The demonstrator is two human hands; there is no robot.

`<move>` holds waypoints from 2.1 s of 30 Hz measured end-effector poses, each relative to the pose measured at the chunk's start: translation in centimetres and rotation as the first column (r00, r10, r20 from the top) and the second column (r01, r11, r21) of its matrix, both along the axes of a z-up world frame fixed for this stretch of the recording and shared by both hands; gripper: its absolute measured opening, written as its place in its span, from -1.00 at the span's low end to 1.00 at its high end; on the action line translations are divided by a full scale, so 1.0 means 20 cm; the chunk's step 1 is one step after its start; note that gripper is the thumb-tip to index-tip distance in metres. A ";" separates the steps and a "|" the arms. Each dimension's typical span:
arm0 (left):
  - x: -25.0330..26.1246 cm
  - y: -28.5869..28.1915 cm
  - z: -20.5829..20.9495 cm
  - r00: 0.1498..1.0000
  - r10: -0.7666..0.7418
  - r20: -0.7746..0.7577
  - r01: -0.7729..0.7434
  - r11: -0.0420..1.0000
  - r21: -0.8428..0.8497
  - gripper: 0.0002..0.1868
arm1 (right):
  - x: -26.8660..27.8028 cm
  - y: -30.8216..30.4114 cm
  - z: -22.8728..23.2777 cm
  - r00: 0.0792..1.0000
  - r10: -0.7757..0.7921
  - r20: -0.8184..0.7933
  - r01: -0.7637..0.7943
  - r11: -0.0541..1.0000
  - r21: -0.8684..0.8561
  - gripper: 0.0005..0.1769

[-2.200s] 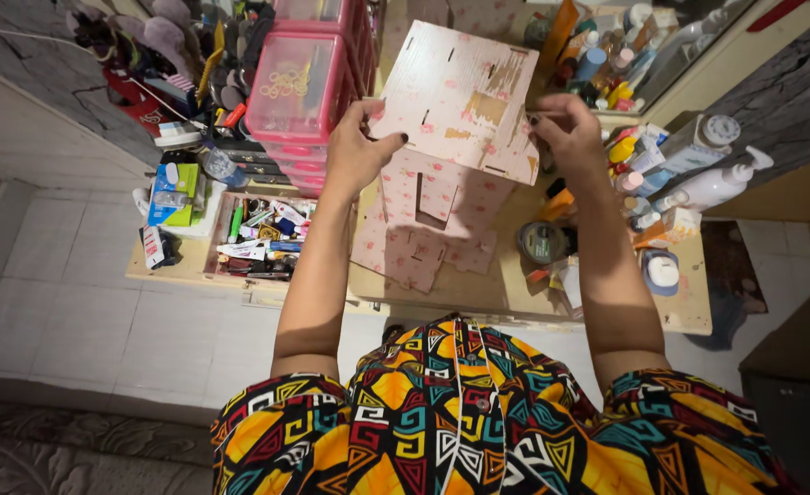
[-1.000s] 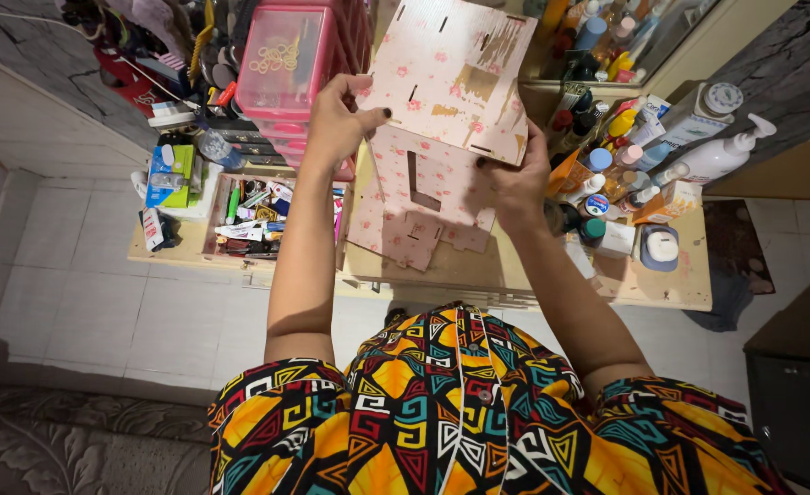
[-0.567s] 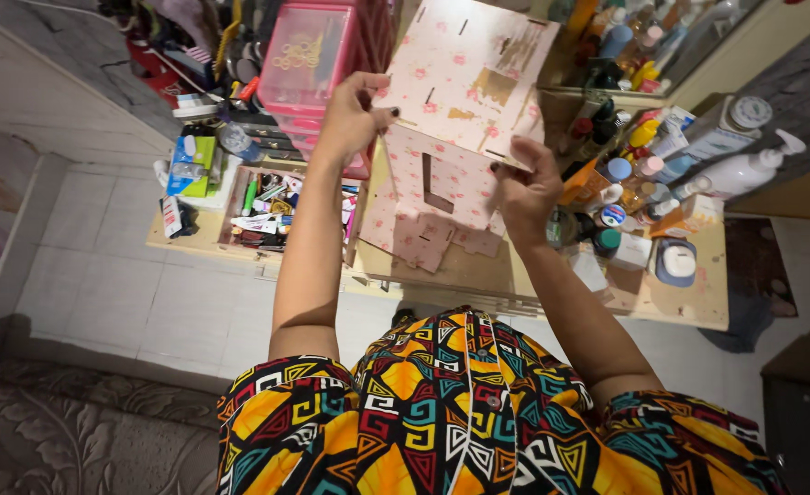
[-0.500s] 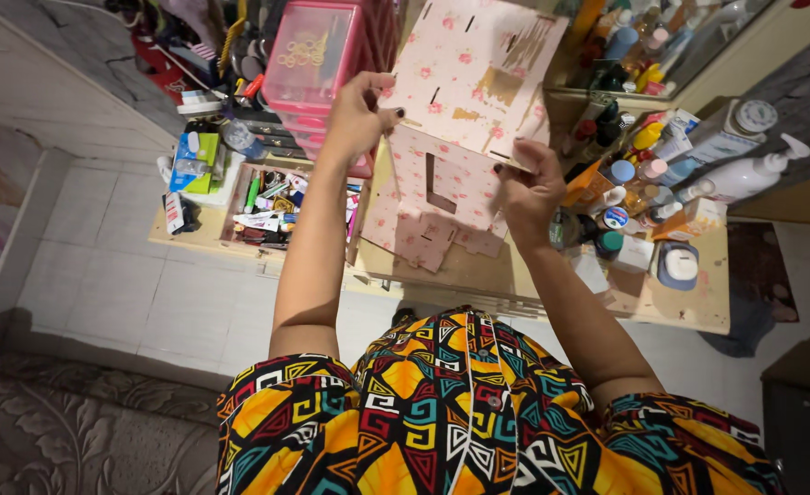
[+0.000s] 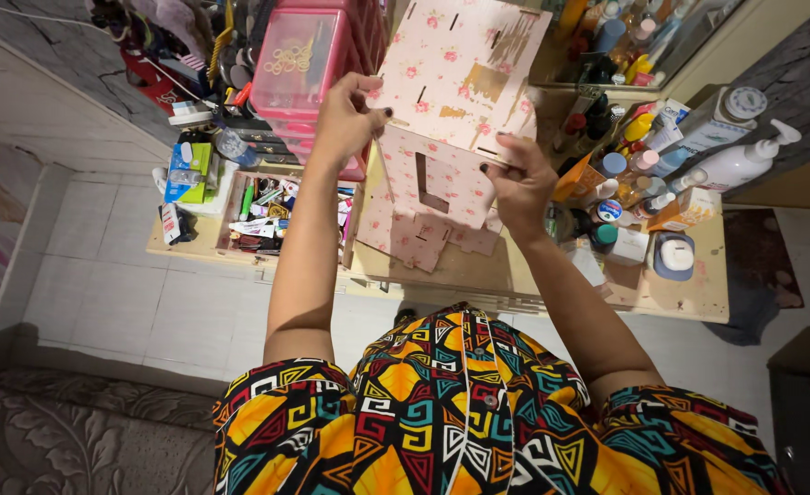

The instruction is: The person assembles small pink floral-patterned cardboard boxes by folding the flat pieces and inserting tabs into slots. They handle multiple pieces, aligning edges and securing the structure on a cluttered countertop.

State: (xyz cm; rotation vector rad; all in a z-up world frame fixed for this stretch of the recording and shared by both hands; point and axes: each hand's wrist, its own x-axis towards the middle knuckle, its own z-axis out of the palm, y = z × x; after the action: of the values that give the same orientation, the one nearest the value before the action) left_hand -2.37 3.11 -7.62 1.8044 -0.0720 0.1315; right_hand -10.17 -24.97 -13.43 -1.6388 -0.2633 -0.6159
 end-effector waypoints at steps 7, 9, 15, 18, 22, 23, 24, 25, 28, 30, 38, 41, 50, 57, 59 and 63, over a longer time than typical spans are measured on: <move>-0.13 -0.12 0.11 0.763 -0.120 0.635 -0.341 0.760 0.554 -0.57 | 0.01 -0.01 0.02 0.999 0.037 -0.027 -0.037 0.999 -0.026 -0.60; -0.16 -0.20 0.10 0.717 -0.335 0.611 -0.139 0.791 0.596 -0.51 | 0.02 -0.01 0.01 0.998 0.054 -0.023 -0.055 0.998 -0.030 -0.61; -0.17 -0.29 0.00 0.685 -0.420 0.596 -0.030 0.801 0.598 -0.72 | 0.07 -0.04 -0.02 0.988 0.145 -0.059 -0.142 0.988 0.053 -0.65; -0.17 -0.29 -0.07 0.643 -0.378 0.666 -0.112 0.814 0.570 -0.77 | 0.07 -0.05 -0.03 0.980 0.201 0.014 -0.201 0.978 0.060 -0.65; -0.17 -0.28 -0.11 0.613 -0.365 0.700 -0.166 0.807 0.566 -0.79 | 0.05 -0.05 -0.03 0.992 0.108 -0.067 -0.107 0.994 0.014 -0.63; -0.17 -0.29 -0.11 0.601 -0.367 0.710 -0.174 0.807 0.564 -0.78 | 0.05 -0.05 -0.02 0.992 0.110 -0.065 -0.109 0.994 0.019 -0.62; -0.16 -0.28 -0.11 0.589 -0.368 0.720 -0.184 0.806 0.562 -0.78 | 0.05 -0.04 -0.02 0.992 0.115 -0.061 -0.113 0.993 0.025 -0.61; -0.16 -0.28 -0.11 0.576 -0.369 0.730 -0.194 0.805 0.560 -0.78 | 0.05 -0.04 -0.02 0.992 0.115 -0.056 -0.113 0.993 0.041 -0.60; -0.14 -0.29 -0.09 0.547 -0.386 0.743 -0.206 0.798 0.566 -0.80 | 0.06 -0.04 -0.01 0.993 0.105 -0.056 -0.102 0.993 0.067 -0.56; -0.15 -0.28 -0.09 0.546 -0.384 0.745 -0.191 0.808 0.557 -0.80 | 0.06 -0.04 -0.01 0.994 0.080 -0.071 -0.077 0.996 0.051 -0.55; -0.14 -0.25 -0.09 0.547 -0.406 0.732 -0.168 0.804 0.571 -0.77 | 0.04 -0.04 -0.01 0.981 0.181 -0.072 -0.162 0.963 0.217 -0.57; -0.14 -0.25 -0.11 0.547 -0.423 0.723 -0.112 0.818 0.564 -0.71 | 0.04 -0.05 -0.04 0.986 0.162 -0.049 -0.150 0.970 0.190 -0.57; -0.18 -0.22 -0.13 0.535 -0.274 0.799 -0.183 0.886 0.426 -0.54 | 0.04 -0.19 -0.02 0.969 0.242 -0.050 -0.238 0.968 0.083 -0.52; -0.02 -0.07 -0.26 0.877 0.417 0.240 -0.266 0.836 -0.479 -0.60 | 0.04 -0.18 0.03 0.942 0.275 -0.195 -0.217 0.937 0.273 -0.60; 0.04 -0.05 -0.30 0.966 0.253 0.053 -0.176 0.795 -0.581 -0.60 | 0.03 -0.17 0.04 0.954 0.253 -0.160 -0.216 0.952 0.218 -0.59; 0.06 -0.05 -0.33 0.987 0.161 0.016 -0.120 0.797 -0.593 -0.57 | 0.04 -0.17 0.04 0.949 0.287 -0.127 -0.255 0.941 0.221 -0.58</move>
State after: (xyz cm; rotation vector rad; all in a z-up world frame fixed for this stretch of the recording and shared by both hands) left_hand -1.13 2.12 -14.17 1.1729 0.0548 0.2877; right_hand -9.29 -28.43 -12.64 -1.4135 -0.2956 -0.2901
